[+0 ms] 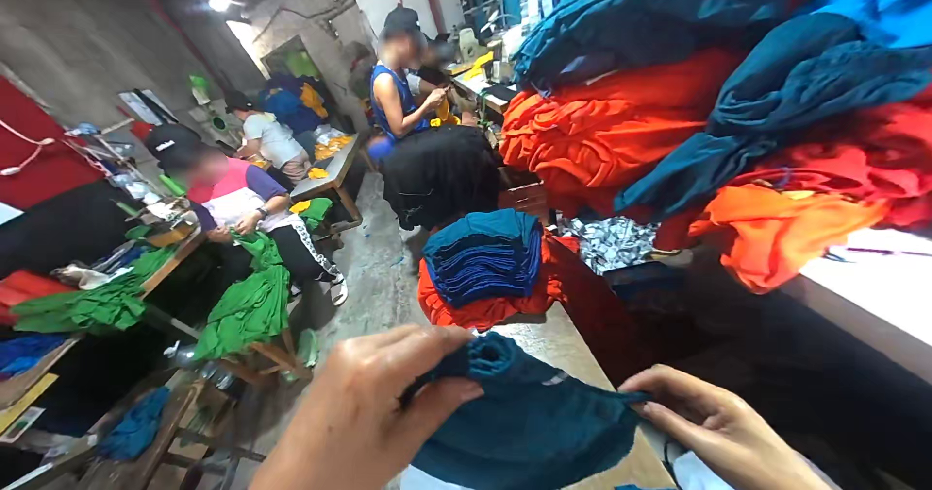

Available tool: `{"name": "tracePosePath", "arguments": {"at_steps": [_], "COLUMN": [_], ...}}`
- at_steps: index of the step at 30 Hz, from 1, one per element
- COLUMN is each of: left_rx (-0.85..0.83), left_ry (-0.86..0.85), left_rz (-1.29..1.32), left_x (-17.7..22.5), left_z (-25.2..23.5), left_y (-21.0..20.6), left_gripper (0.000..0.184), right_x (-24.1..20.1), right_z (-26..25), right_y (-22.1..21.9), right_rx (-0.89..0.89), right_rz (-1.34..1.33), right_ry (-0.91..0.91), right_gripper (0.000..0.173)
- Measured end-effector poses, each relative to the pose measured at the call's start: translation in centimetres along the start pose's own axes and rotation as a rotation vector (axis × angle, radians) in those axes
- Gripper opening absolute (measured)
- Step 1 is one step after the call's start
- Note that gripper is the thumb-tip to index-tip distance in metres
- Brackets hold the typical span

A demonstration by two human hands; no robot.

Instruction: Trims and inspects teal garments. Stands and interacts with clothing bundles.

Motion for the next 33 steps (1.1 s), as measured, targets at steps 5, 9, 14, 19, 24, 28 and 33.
{"name": "tracePosePath", "arguments": {"at_steps": [5, 9, 14, 19, 24, 28, 33], "left_rx": [-0.035, -0.035, -0.079, -0.115, -0.197, -0.296, -0.171], "left_ry": [-0.022, 0.02, 0.1, 0.216, 0.289, 0.279, 0.106], "left_rz": [0.019, 0.132, 0.307, 0.371, 0.307, 0.242, 0.179], "left_x": [0.0, -1.5, -3.9, -5.6, -9.5, -13.1, -12.8], "left_z": [0.3, 0.3, 0.9, 1.8, -1.6, -5.8, -9.8], "left_y": [-0.3, -0.5, -1.5, 0.0, -4.0, -9.4, -12.8], "left_gripper": [0.025, 0.021, 0.019, 0.022, 0.016, 0.017, 0.018], "right_x": [0.3, 0.7, 1.4, 0.4, 5.1, 8.7, 9.2], "right_z": [0.0, 0.0, 0.6, 0.8, -0.5, -3.3, -6.2], "right_y": [-0.4, 0.4, 0.6, -0.6, -0.9, 1.5, 6.7], "right_rx": [0.021, 0.078, 0.097, -0.016, -0.032, 0.056, 0.189], "right_rz": [-0.207, -0.275, -0.256, -0.351, -0.351, -0.199, -0.028], "right_ry": [-0.097, -0.148, -0.215, -0.265, -0.473, -0.485, -0.301], "right_gripper": [0.014, 0.012, 0.007, 0.003, 0.01, 0.011, 0.012]}}
Point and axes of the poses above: each hand's wrist, its own z-axis away from the middle knuckle, its own y-axis out of the back of the hand, x = y × z, the point moved 10 cm from there along -z, towards the middle knuckle, and after that the axes turned 6 degrees about y, right-handed, at the moved point
